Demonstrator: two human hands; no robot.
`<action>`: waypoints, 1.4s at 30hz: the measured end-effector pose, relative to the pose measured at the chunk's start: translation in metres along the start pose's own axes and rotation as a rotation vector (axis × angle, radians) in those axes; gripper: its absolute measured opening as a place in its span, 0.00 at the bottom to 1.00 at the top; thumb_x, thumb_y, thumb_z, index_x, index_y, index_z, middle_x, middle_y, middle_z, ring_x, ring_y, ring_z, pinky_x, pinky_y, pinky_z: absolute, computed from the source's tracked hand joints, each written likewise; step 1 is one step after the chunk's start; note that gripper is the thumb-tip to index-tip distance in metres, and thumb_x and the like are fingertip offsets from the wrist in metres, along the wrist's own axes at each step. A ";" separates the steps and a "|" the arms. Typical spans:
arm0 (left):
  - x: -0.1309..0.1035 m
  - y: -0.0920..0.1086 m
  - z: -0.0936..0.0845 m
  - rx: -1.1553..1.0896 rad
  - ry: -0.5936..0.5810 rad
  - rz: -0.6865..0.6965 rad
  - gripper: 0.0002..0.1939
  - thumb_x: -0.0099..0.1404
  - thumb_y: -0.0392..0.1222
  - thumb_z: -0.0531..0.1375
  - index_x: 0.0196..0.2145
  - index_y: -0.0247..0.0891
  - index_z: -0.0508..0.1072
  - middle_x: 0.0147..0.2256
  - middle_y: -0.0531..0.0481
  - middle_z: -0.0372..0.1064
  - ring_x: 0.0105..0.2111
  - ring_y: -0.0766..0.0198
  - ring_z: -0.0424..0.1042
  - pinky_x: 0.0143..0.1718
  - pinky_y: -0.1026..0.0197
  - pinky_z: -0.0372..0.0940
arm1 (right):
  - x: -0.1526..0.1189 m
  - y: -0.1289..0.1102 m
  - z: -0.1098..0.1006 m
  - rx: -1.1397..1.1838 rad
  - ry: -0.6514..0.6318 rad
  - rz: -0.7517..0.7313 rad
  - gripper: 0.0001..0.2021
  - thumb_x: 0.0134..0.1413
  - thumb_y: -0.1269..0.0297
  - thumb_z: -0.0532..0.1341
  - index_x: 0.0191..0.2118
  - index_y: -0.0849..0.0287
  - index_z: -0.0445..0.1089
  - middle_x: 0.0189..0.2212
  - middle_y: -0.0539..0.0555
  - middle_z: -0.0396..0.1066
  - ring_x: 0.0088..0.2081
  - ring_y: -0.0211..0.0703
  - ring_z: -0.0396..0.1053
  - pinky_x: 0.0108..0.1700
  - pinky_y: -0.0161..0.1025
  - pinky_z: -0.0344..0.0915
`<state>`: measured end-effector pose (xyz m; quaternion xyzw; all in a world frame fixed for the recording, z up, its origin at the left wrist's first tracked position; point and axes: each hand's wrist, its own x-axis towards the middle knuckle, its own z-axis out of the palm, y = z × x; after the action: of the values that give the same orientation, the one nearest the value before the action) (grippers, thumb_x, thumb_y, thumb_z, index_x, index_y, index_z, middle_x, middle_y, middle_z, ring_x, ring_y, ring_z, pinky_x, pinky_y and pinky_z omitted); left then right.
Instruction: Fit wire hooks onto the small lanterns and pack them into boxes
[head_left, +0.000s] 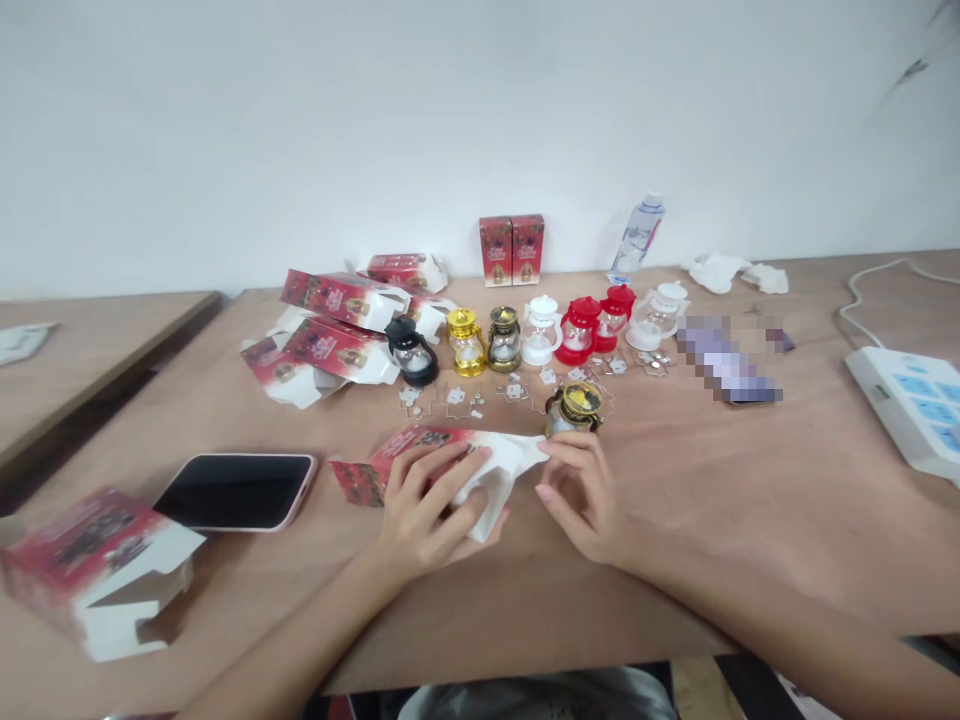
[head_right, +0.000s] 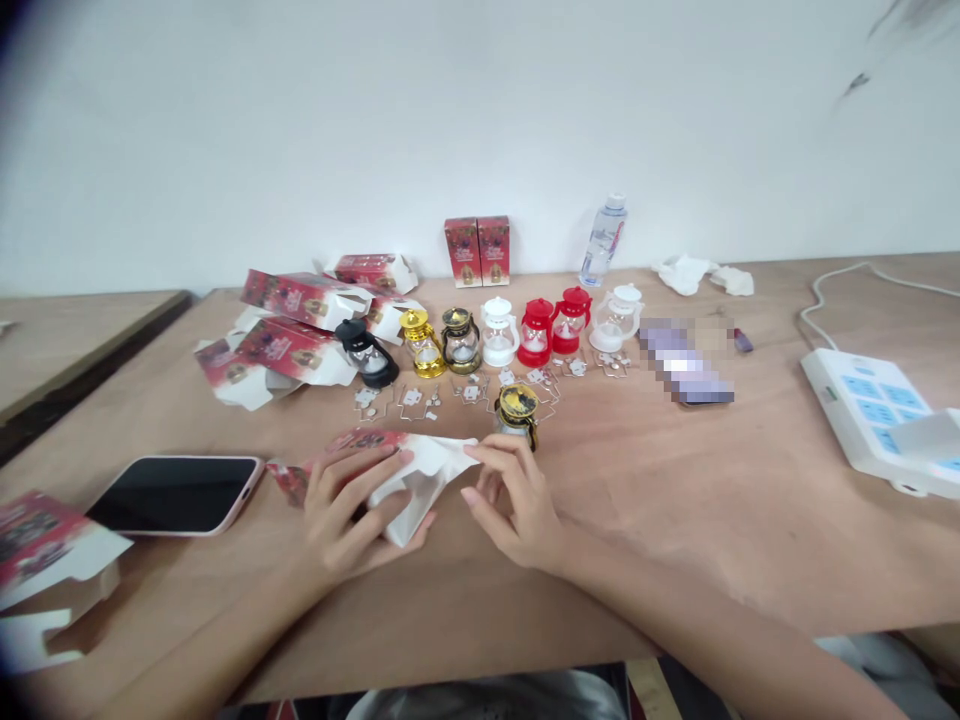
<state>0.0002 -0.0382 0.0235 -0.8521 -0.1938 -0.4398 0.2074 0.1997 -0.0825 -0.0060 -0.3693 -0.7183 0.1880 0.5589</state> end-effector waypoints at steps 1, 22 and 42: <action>0.001 0.001 -0.001 -0.021 0.021 -0.002 0.13 0.48 0.42 0.67 0.30 0.39 0.68 0.36 0.46 0.75 0.39 0.54 0.71 0.37 0.53 0.67 | -0.001 0.000 -0.001 0.029 0.018 -0.004 0.23 0.58 0.71 0.53 0.58 0.50 0.54 0.46 0.58 0.55 0.30 0.33 0.65 0.28 0.34 0.70; 0.005 0.008 -0.003 -0.072 0.005 0.093 0.16 0.51 0.43 0.67 0.37 0.36 0.71 0.31 0.47 0.76 0.37 0.54 0.71 0.34 0.52 0.65 | 0.005 -0.002 -0.003 0.239 -0.253 -0.191 0.25 0.55 0.64 0.61 0.58 0.46 0.56 0.59 0.59 0.55 0.54 0.47 0.65 0.49 0.43 0.68; 0.002 0.014 -0.003 -0.135 0.039 0.006 0.07 0.48 0.36 0.64 0.28 0.39 0.70 0.31 0.49 0.74 0.38 0.56 0.70 0.37 0.53 0.67 | 0.003 -0.010 -0.001 0.302 -0.296 -0.001 0.09 0.61 0.62 0.54 0.47 0.52 0.63 0.57 0.59 0.55 0.56 0.47 0.61 0.54 0.49 0.63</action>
<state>0.0067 -0.0509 0.0243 -0.8559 -0.1571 -0.4677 0.1548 0.1971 -0.0874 0.0030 -0.2493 -0.7564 0.3456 0.4962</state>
